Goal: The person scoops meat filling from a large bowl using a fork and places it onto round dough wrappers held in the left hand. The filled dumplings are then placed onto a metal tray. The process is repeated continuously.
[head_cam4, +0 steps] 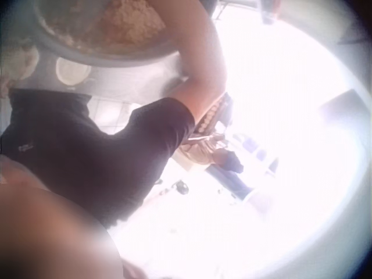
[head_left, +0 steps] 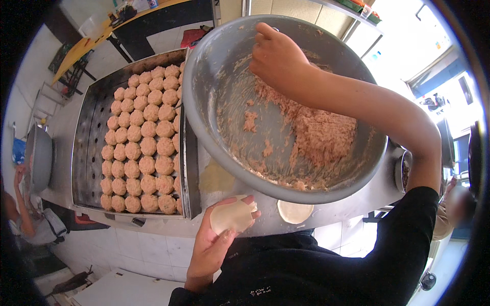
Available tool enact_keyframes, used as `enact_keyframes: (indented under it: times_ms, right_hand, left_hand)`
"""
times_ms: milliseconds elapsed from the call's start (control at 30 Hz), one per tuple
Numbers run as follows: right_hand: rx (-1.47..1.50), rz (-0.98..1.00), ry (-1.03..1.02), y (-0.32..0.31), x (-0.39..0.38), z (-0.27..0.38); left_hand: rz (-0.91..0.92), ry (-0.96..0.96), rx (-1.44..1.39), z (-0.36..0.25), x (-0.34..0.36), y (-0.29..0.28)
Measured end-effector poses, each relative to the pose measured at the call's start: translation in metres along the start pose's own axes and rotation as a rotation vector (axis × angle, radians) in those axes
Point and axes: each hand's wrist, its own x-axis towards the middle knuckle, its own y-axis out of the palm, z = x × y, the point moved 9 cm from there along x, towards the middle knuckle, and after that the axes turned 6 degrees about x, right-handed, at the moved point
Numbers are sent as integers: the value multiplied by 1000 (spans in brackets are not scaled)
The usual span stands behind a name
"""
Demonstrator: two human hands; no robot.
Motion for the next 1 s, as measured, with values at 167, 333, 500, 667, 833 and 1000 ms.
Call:
enact_keyframes:
  times_ms: [167, 333, 500, 667, 833, 1000]
  right_hand:
    - [-53, 4, -140, 15, 7, 31]
    - [78, -127, -239, -7, -8, 44]
    - [231, -114, -339, -24, -33, 53]
    - [444, -106, -269, -29, -36, 57]
    - [891, 237, -144, 12, -43, 44]
    - [1701, 162, -132, 12, -63, 20]
  left_hand:
    - [-98, 1, 156, 3, 1, -10]
    - [48, -4, 187, 1, 2, -7]
    - [-180, -78, 157, 7, 2, -16]
    - [-170, -3, -45, 4, 6, -13]
    - [-113, 29, -72, 4, -2, -12]
    - [-132, 174, -120, -17, -5, -7]
